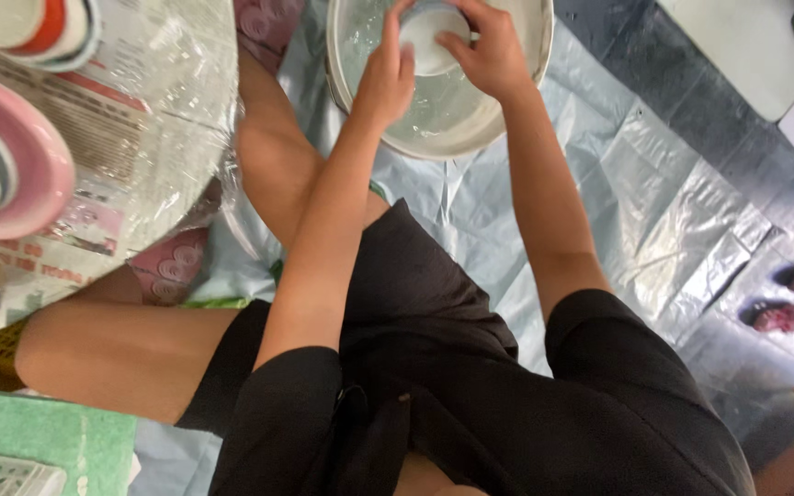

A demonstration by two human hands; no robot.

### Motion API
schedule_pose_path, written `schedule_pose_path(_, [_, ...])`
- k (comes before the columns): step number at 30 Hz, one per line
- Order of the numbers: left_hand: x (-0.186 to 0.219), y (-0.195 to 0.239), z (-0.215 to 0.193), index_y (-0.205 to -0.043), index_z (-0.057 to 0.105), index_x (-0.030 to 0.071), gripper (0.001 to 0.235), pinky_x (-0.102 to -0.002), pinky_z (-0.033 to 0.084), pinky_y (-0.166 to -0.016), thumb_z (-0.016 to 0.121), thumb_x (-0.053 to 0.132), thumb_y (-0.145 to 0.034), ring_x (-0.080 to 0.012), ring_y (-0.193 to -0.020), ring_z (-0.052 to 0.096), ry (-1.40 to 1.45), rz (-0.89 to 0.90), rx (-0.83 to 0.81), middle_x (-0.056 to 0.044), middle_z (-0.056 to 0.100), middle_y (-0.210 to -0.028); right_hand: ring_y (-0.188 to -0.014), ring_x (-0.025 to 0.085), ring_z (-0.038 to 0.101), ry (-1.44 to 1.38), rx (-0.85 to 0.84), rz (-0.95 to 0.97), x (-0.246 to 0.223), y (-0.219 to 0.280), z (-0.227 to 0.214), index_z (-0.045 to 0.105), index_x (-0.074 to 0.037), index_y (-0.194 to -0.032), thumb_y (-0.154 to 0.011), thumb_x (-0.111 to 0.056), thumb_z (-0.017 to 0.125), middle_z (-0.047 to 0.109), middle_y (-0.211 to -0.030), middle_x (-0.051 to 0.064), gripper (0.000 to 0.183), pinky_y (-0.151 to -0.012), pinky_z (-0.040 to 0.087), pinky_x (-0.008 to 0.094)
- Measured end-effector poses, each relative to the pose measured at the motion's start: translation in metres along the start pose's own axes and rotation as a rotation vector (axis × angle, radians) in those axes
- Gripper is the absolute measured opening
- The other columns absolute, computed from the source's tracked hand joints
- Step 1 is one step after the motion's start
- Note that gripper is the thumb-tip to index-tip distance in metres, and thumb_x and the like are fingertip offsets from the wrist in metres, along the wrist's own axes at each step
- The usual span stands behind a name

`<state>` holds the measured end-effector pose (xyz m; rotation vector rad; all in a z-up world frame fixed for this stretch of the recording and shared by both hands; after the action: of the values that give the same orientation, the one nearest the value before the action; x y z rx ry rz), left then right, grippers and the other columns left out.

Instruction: The person washes various ceramic dishes, including bowls, plates, and cups, by hand in a white bucket of water. They rinse each item and place it on a nearby table covered with plastic and newspaper.

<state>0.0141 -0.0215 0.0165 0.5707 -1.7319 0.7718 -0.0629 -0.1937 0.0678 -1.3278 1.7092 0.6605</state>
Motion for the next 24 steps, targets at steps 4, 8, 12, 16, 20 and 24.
schedule_pose_path(4, [-0.003, 0.003, -0.003, -0.159, 0.03, 0.017, 0.077, -0.032, 0.058, -0.083, 0.049, -0.011, -0.09, -0.025, -0.12, 0.072, 0.069, -0.143, 0.042, -0.011, 0.063, -0.143, -0.107, 0.03, 0.074, 0.257, 0.121, -0.308, -0.022, 0.002, -0.041, 0.074, -0.007, -0.126, -0.097, 0.014, 0.072, 0.077, -0.119, 0.011, 0.036, -0.085, 0.058, 0.036])
schedule_pose_path(8, [0.003, 0.01, -0.008, -0.156, 0.038, 0.017, 0.073, -0.03, 0.058, -0.088, 0.049, -0.014, -0.091, -0.0232, -0.121, 0.07, 0.047, -0.065, 0.094, -0.01, 0.059, -0.148, -0.095, 0.033, 0.071, 0.373, 0.428, -0.276, -0.013, 0.017, -0.047, 0.076, -0.007, -0.115, -0.087, 0.015, 0.073, 0.078, -0.107, 0.012, 0.036, -0.083, 0.056, 0.039])
schedule_pose_path(12, [0.017, 0.017, -0.01, -0.15, 0.046, 0.016, 0.067, -0.033, 0.059, -0.092, 0.049, -0.015, -0.09, -0.0249, -0.121, 0.07, -0.067, -0.067, 0.028, -0.009, 0.058, -0.147, -0.096, 0.033, 0.072, 0.361, 0.233, -0.01, 0.006, 0.019, -0.013, 0.077, -0.007, -0.117, -0.088, 0.006, 0.073, 0.076, -0.109, 0.014, 0.032, -0.084, 0.056, 0.039])
schedule_pose_path(16, [0.027, 0.038, -0.013, -0.144, 0.05, 0.014, 0.061, -0.038, 0.057, -0.104, 0.056, -0.013, -0.089, -0.0307, -0.129, 0.066, -0.197, -0.043, 0.001, -0.009, 0.054, -0.148, -0.108, 0.032, 0.075, 0.247, 0.413, -0.175, 0.001, 0.042, -0.01, 0.071, -0.003, -0.124, -0.1, 0.002, 0.069, 0.075, -0.121, 0.015, 0.024, -0.093, 0.058, 0.038])
schedule_pose_path(20, [0.045, 0.053, -0.019, -0.14, 0.049, 0.01, 0.061, -0.043, 0.049, -0.108, 0.066, -0.006, -0.084, -0.0366, -0.134, 0.054, -0.231, -0.028, 0.002, -0.015, 0.05, -0.145, -0.097, 0.027, 0.076, 0.275, 0.178, -0.129, -0.024, 0.054, -0.001, 0.074, -0.004, -0.12, -0.097, -0.002, 0.075, 0.077, -0.11, 0.017, 0.023, -0.082, 0.059, 0.034])
schedule_pose_path(24, [0.051, 0.062, -0.023, -0.14, 0.051, 0.011, 0.058, -0.038, 0.049, -0.114, 0.065, -0.005, -0.086, -0.0299, -0.133, 0.059, -0.166, 0.008, 0.043, -0.011, 0.055, -0.141, -0.079, 0.023, 0.066, 0.231, 0.367, -0.002, -0.034, 0.058, 0.001, 0.072, -0.002, -0.124, -0.099, -0.004, 0.074, 0.075, -0.097, 0.014, 0.025, -0.069, 0.056, 0.032])
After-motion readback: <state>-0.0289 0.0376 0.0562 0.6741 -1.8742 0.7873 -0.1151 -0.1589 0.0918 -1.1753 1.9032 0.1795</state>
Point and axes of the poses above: each hand's wrist, its own y-axis away from the middle knuckle, its own z-axis out of the palm, x = y × z, the point moved 2 cm from there along -y, towards the middle knuckle
